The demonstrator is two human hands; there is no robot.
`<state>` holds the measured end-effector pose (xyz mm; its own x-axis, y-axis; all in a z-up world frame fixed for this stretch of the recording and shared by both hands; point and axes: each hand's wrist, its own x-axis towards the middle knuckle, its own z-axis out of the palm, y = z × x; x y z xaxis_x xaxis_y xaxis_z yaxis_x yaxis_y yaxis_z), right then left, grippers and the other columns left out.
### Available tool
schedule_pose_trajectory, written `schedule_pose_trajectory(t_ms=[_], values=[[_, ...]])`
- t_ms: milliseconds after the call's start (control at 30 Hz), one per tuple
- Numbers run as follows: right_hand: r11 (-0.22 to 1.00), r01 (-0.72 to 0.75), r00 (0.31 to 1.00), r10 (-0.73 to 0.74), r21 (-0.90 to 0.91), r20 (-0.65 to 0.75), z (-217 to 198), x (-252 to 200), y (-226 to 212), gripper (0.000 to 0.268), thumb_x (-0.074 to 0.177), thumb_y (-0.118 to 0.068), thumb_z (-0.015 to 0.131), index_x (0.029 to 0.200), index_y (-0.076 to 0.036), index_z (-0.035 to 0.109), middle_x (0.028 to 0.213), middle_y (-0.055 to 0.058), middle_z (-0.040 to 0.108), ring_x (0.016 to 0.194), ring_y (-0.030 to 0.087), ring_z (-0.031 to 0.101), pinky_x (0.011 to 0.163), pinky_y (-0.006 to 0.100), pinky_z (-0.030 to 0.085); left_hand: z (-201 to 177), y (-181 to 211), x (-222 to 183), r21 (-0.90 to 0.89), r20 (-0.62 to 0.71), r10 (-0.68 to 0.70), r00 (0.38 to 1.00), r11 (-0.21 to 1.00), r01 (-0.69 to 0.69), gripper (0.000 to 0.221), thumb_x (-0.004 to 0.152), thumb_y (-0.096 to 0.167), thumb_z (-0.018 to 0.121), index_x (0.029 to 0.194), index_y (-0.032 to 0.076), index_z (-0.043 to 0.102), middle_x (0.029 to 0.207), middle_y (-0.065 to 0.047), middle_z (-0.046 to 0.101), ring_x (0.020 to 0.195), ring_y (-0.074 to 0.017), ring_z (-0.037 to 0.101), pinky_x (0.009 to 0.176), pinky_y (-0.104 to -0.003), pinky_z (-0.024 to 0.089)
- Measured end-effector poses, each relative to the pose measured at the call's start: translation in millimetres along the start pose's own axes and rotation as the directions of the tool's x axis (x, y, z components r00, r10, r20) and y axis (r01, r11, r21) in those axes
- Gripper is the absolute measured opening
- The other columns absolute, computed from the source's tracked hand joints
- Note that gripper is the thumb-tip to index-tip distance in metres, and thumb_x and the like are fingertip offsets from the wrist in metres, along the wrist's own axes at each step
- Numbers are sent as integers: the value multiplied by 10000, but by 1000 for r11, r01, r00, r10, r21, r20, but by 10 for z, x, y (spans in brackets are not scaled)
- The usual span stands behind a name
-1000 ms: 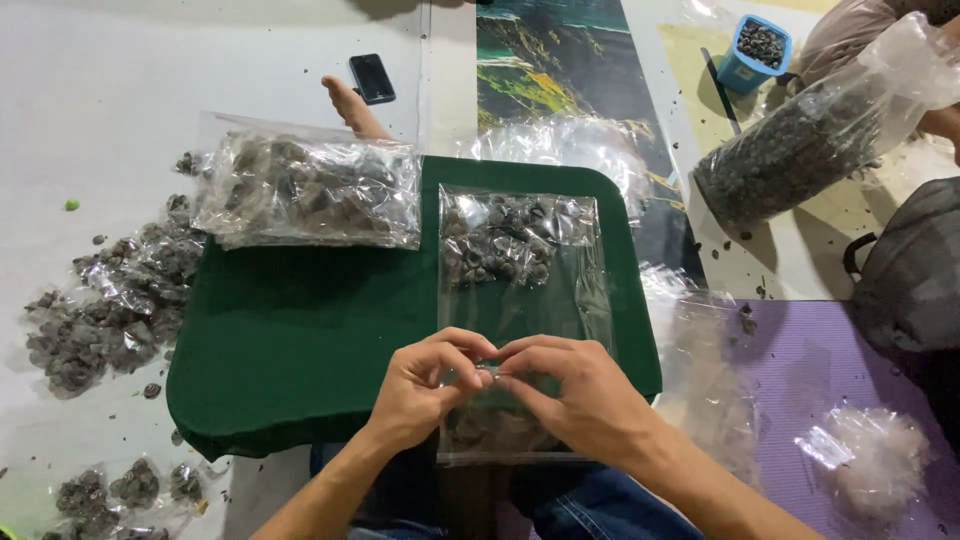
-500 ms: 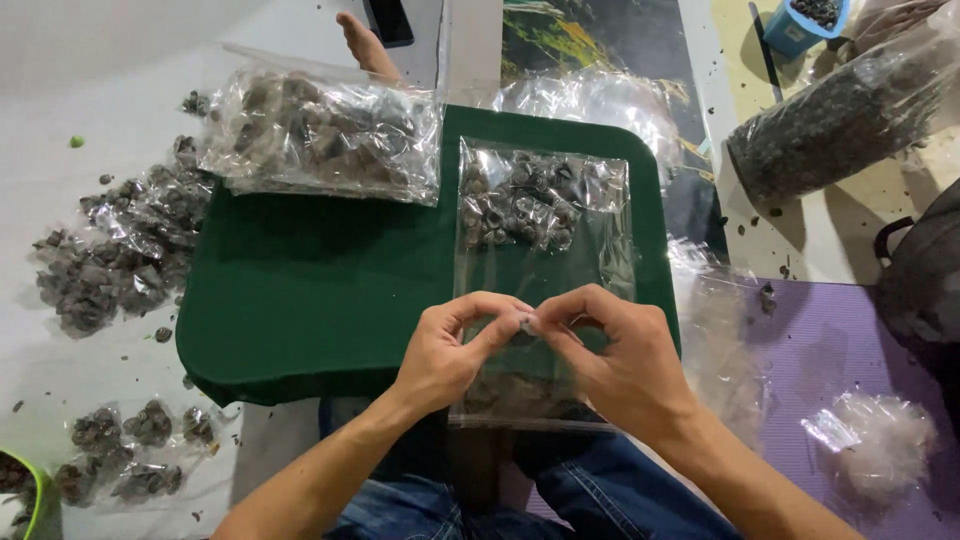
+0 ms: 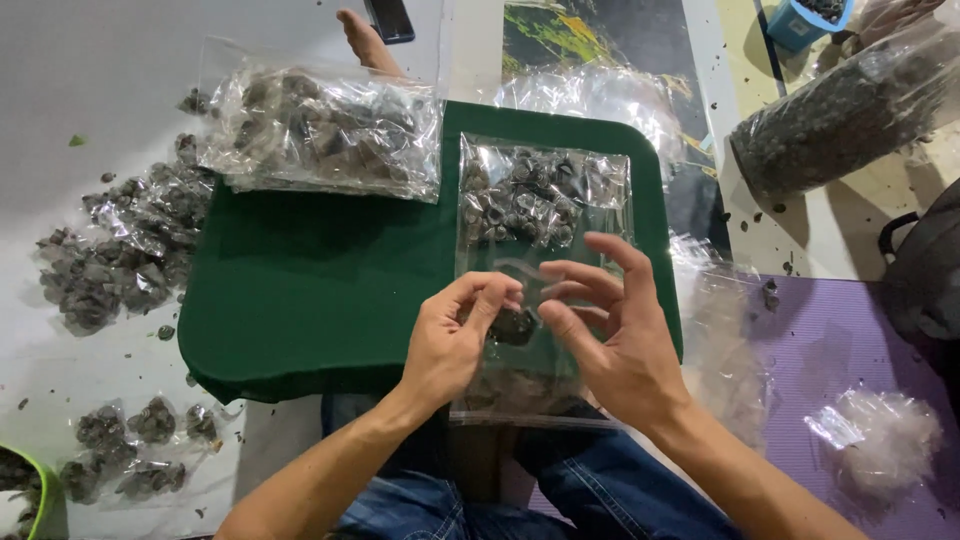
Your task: Packing small silver metal components into clear plastic bags on a green board.
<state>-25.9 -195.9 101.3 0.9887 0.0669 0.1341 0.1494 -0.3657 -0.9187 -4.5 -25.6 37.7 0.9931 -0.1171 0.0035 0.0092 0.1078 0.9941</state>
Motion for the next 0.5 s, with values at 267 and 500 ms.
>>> schedule_pose_trajectory(t_ms=[267, 500], values=[[982, 94, 995, -86, -165, 58, 26, 4, 88, 169, 901, 14, 667, 978, -119, 737, 1105, 112, 799, 1097, 342, 761, 811, 456, 656, 34, -7, 43, -91, -36, -21, 999, 996, 18, 252, 1066, 294, 578, 1062, 153, 786, 929, -49, 756, 973, -114, 627, 940, -373, 525], [986, 98, 995, -95, -138, 27, 11, 0, 125, 348, 886, 31, 707, 1206, -93, 768, 1052, 113, 765, 995, 287, 760, 799, 438, 672, 11, 48, -18, -50, 54, -28, 998, 998, 31, 288, 1067, 351, 554, 1175, 153, 734, 1014, -125, 751, 1054, -240, 678, 890, -439, 551]])
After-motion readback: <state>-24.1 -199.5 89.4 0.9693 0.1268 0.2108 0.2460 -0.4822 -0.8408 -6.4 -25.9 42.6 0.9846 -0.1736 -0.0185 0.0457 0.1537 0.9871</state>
